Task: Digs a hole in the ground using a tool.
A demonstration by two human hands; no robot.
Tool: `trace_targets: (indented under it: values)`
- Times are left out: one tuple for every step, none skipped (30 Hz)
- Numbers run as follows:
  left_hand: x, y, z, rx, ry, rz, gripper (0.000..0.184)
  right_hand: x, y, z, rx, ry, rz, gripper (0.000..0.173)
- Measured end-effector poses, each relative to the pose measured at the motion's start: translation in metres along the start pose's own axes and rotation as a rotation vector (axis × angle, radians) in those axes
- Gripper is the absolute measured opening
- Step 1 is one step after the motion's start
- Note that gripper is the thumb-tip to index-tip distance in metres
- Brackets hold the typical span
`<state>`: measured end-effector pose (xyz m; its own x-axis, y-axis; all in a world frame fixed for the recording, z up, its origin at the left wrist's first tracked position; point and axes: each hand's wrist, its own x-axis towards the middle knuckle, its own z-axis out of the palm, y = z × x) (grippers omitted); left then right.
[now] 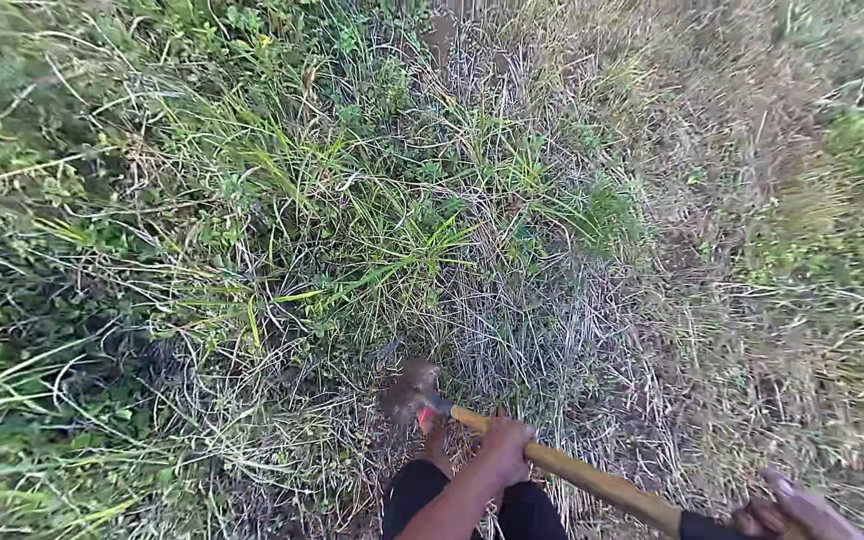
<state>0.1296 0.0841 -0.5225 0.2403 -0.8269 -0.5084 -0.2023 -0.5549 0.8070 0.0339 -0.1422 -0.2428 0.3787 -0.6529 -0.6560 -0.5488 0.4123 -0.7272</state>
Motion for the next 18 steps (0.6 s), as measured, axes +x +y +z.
trace_targets:
  values:
    - [0.000,-0.006,0.000,-0.021,0.043,-0.047,0.048,0.009,0.015,0.018,0.001,0.047,0.018,0.023]
    - [-0.004,-0.010,-0.001,-0.056,0.073,-0.109,0.055,0.020,0.037,0.042,-0.001,0.100,0.025,0.025]
    - [-0.012,-0.010,-0.009,-0.100,0.095,-0.168,0.060,0.030,0.061,0.066,-0.005,0.148,0.010,0.027]
    - [-0.023,-0.008,-0.021,-0.132,0.123,-0.211,0.062,0.040,0.080,0.086,0.016,0.184,-0.032,0.025]
    - [-0.034,-0.007,-0.036,-0.133,0.177,-0.230,0.061,0.048,0.087,0.097,0.048,0.178,-0.066,0.025]
    - [-0.045,-0.008,-0.052,-0.110,0.258,-0.232,0.058,0.054,0.088,0.105,0.068,0.162,-0.081,0.027]
    - [-0.057,-0.008,-0.071,-0.061,0.341,-0.228,0.054,0.053,0.088,0.108,0.079,0.156,-0.081,0.029]
    - [-0.065,-0.006,-0.093,0.017,0.406,-0.223,0.051,0.048,0.088,0.109,0.079,0.167,-0.076,0.030]
    - [-0.067,-0.004,-0.124,0.110,0.446,-0.231,0.049,0.044,0.086,0.109,0.085,0.171,-0.076,0.029]
    - [-0.065,-0.004,-0.156,0.223,0.479,-0.256,0.048,0.042,0.084,0.112,0.098,0.164,-0.074,0.029]
    - [-0.063,-0.005,-0.188,0.337,0.475,-0.303,0.047,0.038,0.084,0.116,0.116,0.158,-0.071,0.029]
    - [-0.061,-0.006,-0.216,0.436,0.431,-0.367,0.047,0.033,0.086,0.118,0.133,0.152,-0.070,0.031]
    - [-0.059,-0.009,-0.237,0.508,0.362,-0.441,0.049,0.029,0.089,0.120,0.136,0.143,-0.073,0.033]
    - [-0.059,-0.014,-0.250,0.556,0.277,-0.535,0.051,0.025,0.091,0.121,0.137,0.136,-0.076,0.034]
    - [-0.061,-0.021,-0.255,0.585,0.192,-0.647,0.051,0.022,0.093,0.122,0.141,0.132,-0.080,0.034]
    - [-0.066,-0.027,-0.254,0.602,0.122,-0.763,0.049,0.021,0.093,0.121,0.140,0.129,-0.081,0.033]
    - [-0.074,-0.036,-0.251,0.600,0.076,-0.866,0.046,0.022,0.093,0.121,0.140,0.131,-0.083,0.033]
    - [-0.085,-0.045,-0.246,0.569,0.052,-0.949,0.044,0.025,0.093,0.120,0.143,0.133,-0.087,0.032]
